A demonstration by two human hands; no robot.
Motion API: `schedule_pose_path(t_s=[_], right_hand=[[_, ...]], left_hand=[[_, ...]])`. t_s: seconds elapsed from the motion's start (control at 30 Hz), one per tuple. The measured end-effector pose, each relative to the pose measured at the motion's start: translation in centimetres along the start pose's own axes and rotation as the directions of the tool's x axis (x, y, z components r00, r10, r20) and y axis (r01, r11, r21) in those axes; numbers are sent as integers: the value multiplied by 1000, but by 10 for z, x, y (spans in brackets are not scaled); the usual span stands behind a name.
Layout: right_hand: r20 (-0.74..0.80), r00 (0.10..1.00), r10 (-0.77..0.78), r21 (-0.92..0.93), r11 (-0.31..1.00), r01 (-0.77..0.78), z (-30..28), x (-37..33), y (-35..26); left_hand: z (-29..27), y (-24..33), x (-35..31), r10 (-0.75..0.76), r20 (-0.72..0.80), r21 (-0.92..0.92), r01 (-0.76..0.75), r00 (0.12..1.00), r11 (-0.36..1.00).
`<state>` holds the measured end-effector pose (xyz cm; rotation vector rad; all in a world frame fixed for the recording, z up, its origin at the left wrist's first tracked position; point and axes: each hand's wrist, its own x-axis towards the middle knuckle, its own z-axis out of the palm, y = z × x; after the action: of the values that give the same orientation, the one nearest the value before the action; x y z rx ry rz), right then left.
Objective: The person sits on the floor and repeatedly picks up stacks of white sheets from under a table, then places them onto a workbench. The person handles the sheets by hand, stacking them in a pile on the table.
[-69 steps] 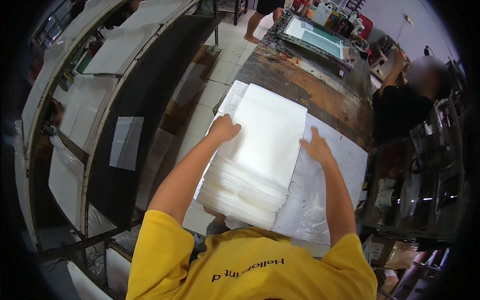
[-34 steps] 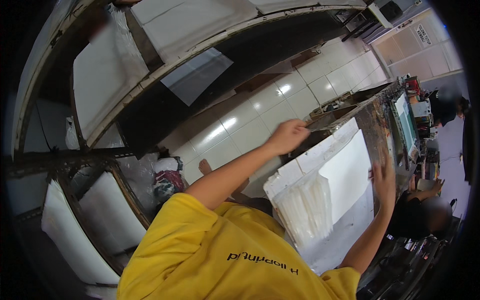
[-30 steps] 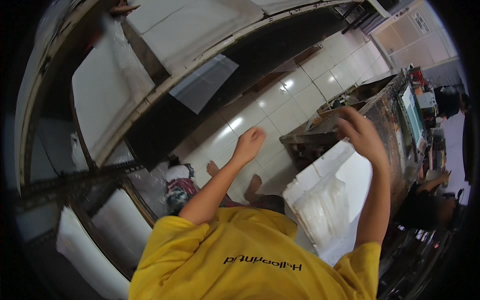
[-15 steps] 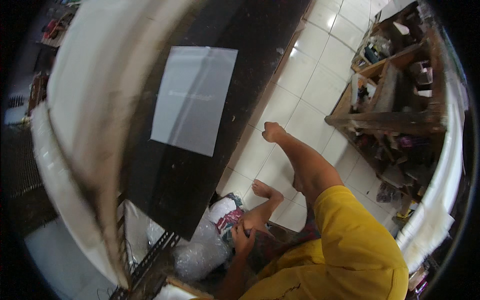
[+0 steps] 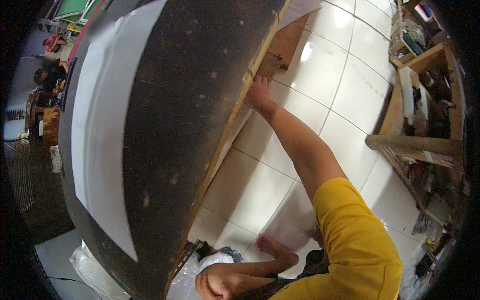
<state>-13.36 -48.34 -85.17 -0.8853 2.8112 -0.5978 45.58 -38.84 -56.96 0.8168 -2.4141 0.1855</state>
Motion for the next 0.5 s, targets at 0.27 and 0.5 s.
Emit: schedule_pose_path(t_s=[0.27,0.5], right_hand=[[361,927,100,-108,992,-65,-68,1,-25],[380,924,-49,8,999,50,-11,36,1]], left_hand=[[2,0,-34,98,-12,102,-96,995,990],[-24,27,-34,1,79,113,-10,997,994]])
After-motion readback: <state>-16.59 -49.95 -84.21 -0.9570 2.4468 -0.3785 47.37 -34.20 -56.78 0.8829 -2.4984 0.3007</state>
